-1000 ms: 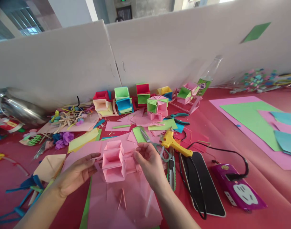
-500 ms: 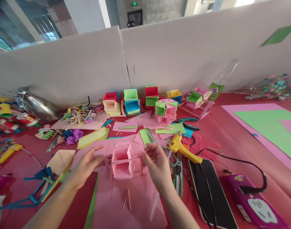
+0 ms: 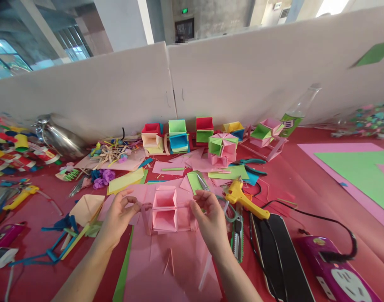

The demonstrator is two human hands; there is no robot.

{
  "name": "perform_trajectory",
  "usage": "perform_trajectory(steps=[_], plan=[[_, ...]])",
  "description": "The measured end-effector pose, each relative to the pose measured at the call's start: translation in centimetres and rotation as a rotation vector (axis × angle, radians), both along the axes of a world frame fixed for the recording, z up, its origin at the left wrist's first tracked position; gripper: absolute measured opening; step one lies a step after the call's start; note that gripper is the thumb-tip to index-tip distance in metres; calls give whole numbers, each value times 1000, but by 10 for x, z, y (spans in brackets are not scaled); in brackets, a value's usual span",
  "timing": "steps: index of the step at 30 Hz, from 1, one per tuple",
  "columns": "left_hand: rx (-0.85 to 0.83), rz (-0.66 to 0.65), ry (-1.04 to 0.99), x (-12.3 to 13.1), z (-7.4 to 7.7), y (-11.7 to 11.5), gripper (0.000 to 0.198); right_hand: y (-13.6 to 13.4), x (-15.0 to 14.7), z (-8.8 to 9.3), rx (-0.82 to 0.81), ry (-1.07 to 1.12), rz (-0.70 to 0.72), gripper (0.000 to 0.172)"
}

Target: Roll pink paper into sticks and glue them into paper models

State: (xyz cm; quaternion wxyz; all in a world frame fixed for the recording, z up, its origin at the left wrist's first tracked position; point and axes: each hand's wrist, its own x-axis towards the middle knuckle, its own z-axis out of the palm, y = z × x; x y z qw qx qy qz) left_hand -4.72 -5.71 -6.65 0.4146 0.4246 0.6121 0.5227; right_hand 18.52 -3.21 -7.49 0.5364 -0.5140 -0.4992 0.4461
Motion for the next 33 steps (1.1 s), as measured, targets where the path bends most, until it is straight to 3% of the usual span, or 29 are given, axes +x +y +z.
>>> perform_trajectory(steps=[12,17,20,25,30,33], plan=[[158,4,364,12,8,-11,54,-8,0,6,170,-389,-59,21],[186,47,381,13,5,-12,54,-10,0,8,497,-713,-60,19],[204,73,425,12,5,-11,51,-10,1,6,608,-836,-57,25],[278,-81,573,5,6,-13,32,-6,5,3,650,-1010,22,31],[315,-235,577,-2,8,-15,31,-5,3,5,643,-1025,-1,24],[360,-262,686,1,6,-13,37,-6,0,8,633,-1049,-27,21]])
